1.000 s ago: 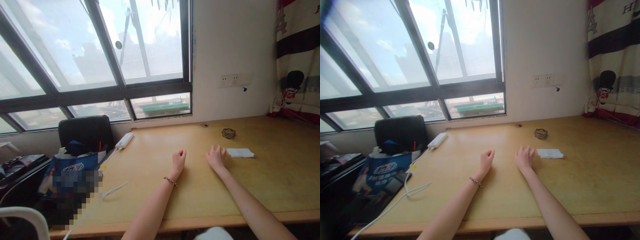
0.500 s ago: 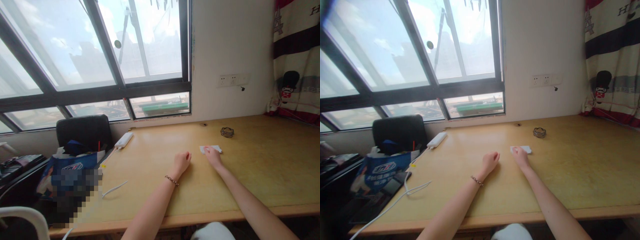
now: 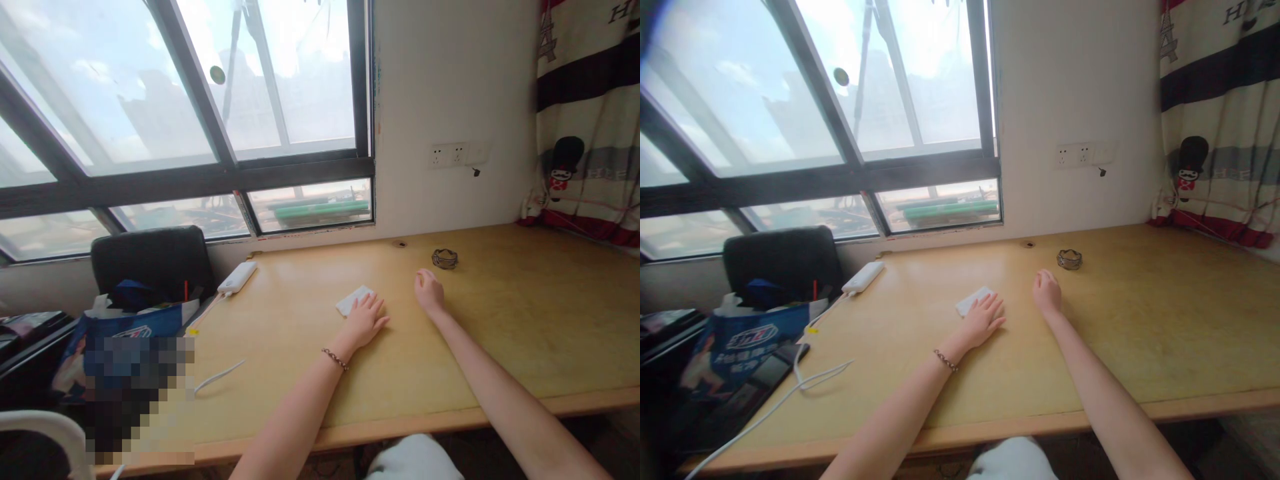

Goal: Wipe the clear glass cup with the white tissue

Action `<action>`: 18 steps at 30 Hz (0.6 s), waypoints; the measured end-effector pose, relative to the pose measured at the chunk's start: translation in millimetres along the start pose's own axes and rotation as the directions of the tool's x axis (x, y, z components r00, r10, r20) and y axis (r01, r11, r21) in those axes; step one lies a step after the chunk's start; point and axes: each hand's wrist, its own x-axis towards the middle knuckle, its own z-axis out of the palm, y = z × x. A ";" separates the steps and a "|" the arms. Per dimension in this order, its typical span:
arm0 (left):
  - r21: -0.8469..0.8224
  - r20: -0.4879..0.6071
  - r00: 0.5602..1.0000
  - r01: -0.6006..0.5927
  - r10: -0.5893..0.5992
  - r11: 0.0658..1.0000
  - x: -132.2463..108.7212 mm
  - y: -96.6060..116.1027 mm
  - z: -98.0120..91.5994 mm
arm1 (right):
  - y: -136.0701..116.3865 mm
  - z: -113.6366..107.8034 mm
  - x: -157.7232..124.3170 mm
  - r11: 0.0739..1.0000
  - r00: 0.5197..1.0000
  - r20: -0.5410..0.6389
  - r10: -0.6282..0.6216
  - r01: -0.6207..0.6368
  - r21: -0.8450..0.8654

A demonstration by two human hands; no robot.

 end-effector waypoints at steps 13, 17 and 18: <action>0.076 -0.107 0.994 0.002 0.007 0.997 7.9 4.2 -8.4 | 84.7 1.4 67.7 0.943 0.999 -0.024 0.024 -0.030 -0.332; 0.126 -0.068 0.997 -0.019 0.028 0.992 7.8 6.3 -9.5 | 92.8 7.1 72.2 0.906 0.994 0.033 0.107 -0.084 -0.414; 0.134 -0.062 0.998 -0.016 0.025 0.991 7.9 6.2 -9.2 | 94.1 7.1 72.4 0.898 0.991 0.036 0.130 -0.103 -0.427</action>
